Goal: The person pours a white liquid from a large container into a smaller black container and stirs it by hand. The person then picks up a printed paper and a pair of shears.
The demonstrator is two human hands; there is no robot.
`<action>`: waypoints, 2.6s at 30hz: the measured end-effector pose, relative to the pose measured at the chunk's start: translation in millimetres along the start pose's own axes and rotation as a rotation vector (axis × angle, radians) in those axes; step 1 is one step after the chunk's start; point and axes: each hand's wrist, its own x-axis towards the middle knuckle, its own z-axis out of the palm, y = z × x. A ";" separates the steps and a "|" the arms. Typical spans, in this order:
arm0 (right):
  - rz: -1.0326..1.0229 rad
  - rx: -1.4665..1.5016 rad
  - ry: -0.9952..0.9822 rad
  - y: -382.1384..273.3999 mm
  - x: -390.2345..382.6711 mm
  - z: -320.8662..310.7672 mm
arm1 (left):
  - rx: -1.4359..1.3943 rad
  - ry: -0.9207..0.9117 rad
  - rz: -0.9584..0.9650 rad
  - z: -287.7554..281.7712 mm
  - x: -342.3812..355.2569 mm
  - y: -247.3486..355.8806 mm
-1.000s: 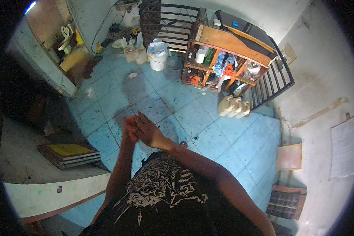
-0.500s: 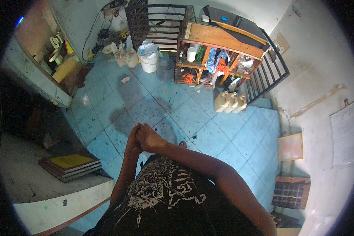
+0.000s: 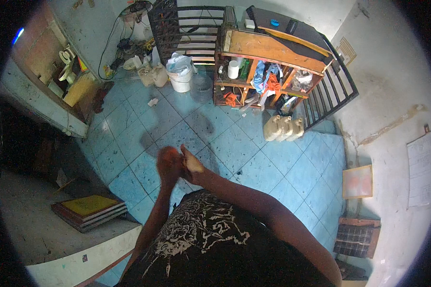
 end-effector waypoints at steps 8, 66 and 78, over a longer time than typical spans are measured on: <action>0.254 0.053 -0.108 -24.5 12.2 -74.7 | 0.031 -0.278 -0.080 54.1 1.0 -46.7; -0.570 0.048 0.659 -63.9 -55.7 -282.4 | -0.929 -1.217 -0.862 322.0 -1.1 44.4; -0.638 0.811 0.940 -56.0 -122.4 -406.7 | -0.469 -1.380 -1.077 527.1 121.8 -66.7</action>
